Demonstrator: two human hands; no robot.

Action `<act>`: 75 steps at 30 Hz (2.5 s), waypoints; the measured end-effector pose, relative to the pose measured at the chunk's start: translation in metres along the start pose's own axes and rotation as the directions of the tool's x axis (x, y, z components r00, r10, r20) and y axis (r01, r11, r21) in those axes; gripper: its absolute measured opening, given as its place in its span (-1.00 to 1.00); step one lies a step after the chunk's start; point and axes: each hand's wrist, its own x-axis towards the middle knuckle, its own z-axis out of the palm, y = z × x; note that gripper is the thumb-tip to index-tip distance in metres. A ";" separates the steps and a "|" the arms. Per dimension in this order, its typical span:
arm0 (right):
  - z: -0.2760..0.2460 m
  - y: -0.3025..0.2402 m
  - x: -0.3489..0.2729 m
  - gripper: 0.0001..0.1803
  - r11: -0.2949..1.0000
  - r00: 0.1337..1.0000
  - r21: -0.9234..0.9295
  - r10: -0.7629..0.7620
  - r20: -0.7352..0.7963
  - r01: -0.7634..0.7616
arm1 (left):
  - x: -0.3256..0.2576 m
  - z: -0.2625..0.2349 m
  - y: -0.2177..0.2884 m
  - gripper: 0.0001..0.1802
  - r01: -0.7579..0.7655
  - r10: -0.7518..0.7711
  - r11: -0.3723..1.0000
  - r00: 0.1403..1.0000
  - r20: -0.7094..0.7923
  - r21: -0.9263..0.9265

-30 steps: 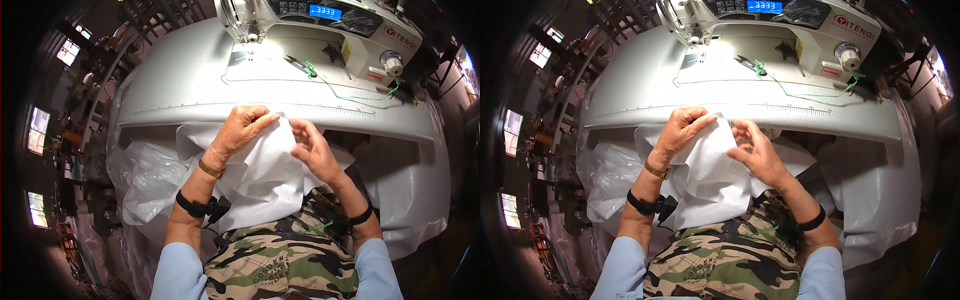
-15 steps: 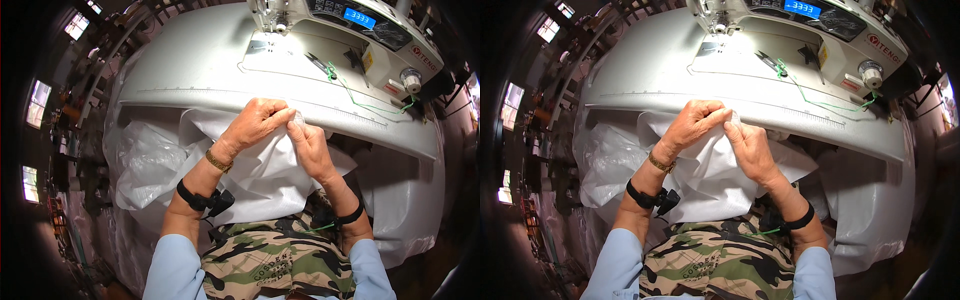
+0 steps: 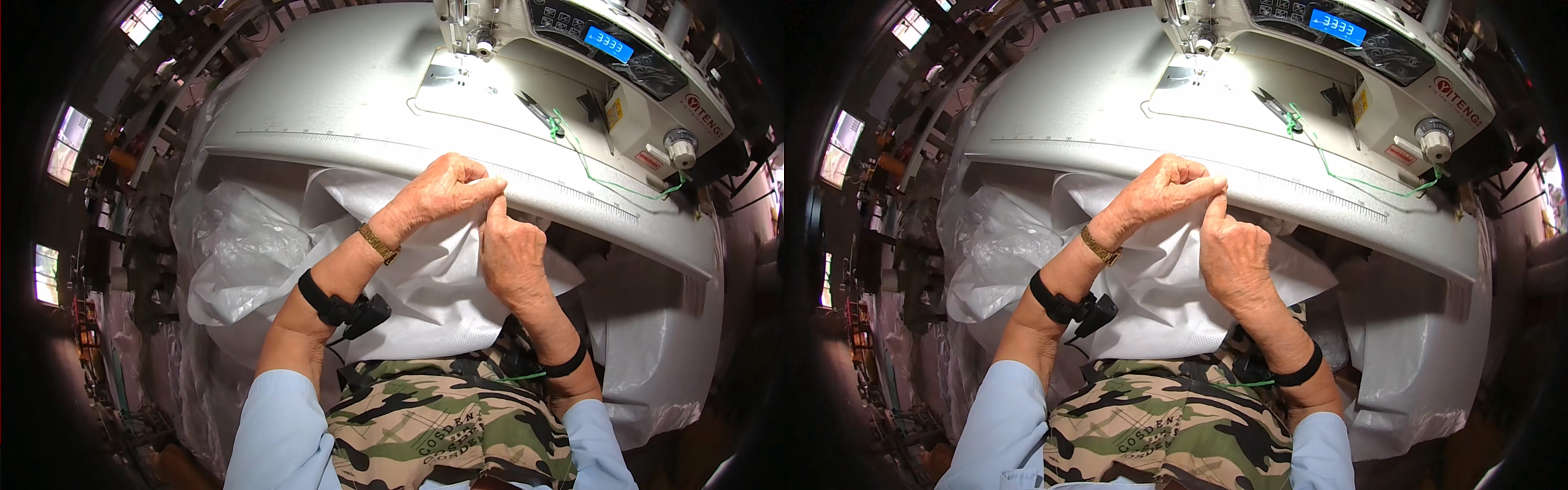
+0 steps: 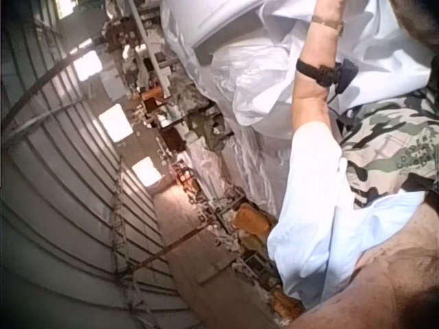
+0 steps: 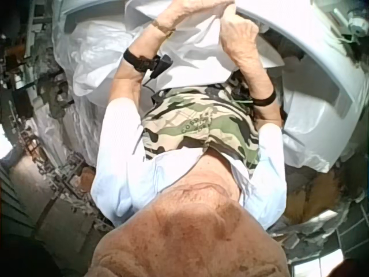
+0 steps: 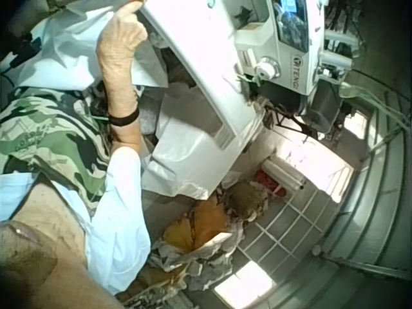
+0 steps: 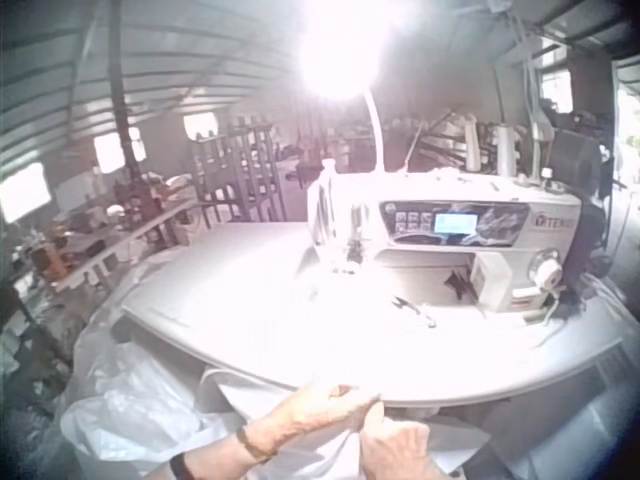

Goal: Sewing together large white plastic sheets or fabric using an industrial sewing machine.

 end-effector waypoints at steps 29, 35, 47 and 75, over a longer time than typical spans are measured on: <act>-0.064 -0.018 0.071 -0.66 0.107 0.954 0.961 0.129 -0.269 0.257 | 0.008 -0.090 0.120 -0.70 -0.359 0.389 0.886 0.920 -0.051 0.293; -0.025 -0.004 0.093 -0.72 0.435 0.950 0.885 0.170 -0.262 0.166 | 0.038 -0.093 0.060 -0.75 -0.163 0.163 0.981 0.987 -0.005 -0.101; 0.001 0.014 0.116 -0.44 0.996 0.957 -0.026 -0.084 -0.279 0.080 | 0.089 -0.092 -0.017 -0.69 0.016 0.006 0.950 0.997 0.071 -0.312; 0.015 0.067 0.150 -0.90 0.908 0.893 0.105 -0.368 -0.259 0.405 | 0.101 -0.079 -0.025 -0.59 0.094 0.099 0.834 0.944 -0.314 0.544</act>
